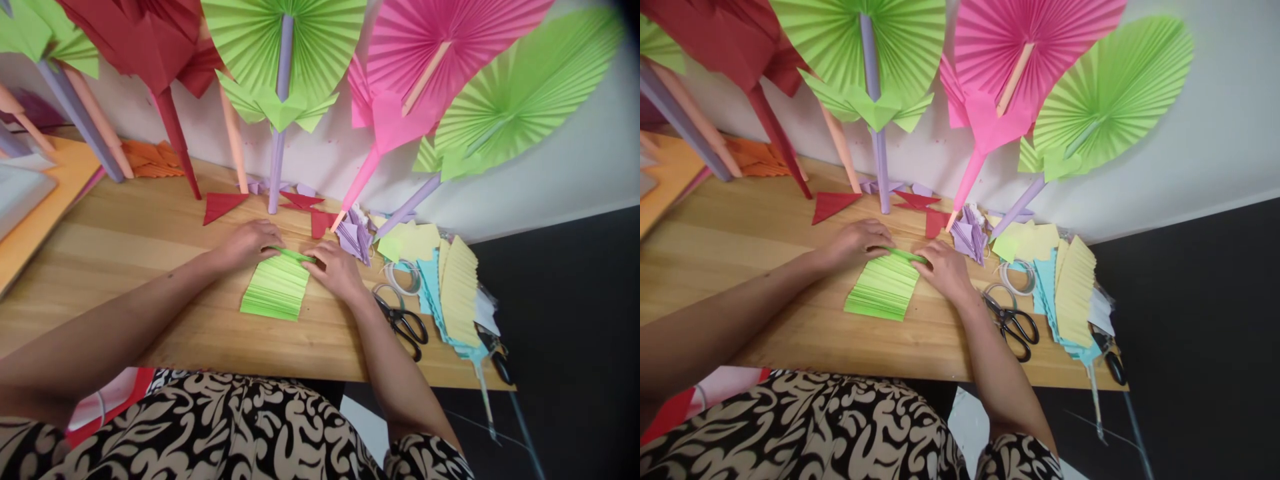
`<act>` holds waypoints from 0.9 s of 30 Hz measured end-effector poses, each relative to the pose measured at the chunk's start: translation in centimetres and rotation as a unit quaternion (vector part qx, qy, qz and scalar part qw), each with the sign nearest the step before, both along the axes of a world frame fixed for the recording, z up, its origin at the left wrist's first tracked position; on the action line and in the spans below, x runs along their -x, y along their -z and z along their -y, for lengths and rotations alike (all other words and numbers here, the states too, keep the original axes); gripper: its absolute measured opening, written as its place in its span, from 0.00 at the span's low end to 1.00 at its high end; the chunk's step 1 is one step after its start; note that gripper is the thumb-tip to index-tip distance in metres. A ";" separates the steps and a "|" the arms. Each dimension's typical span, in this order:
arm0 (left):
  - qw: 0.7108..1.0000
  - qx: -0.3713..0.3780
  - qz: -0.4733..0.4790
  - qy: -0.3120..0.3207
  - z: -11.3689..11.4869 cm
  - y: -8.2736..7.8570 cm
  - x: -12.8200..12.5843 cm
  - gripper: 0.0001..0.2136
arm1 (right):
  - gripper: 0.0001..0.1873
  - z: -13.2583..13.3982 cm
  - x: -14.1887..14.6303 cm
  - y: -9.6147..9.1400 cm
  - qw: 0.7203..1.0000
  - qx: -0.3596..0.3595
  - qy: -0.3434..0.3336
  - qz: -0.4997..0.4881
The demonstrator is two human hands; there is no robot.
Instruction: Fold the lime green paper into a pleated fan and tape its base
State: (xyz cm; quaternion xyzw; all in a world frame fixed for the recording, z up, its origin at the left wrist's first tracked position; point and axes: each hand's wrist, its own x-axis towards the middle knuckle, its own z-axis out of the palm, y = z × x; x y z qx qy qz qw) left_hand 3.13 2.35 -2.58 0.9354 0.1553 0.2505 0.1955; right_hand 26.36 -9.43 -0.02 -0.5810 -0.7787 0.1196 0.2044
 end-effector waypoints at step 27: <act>0.998 -0.037 -0.050 0.032 1.1 -1.4 -0.4 0.10 | 0.13 0.2 1.1 -0.3 0.994 -0.046 -0.044 0.094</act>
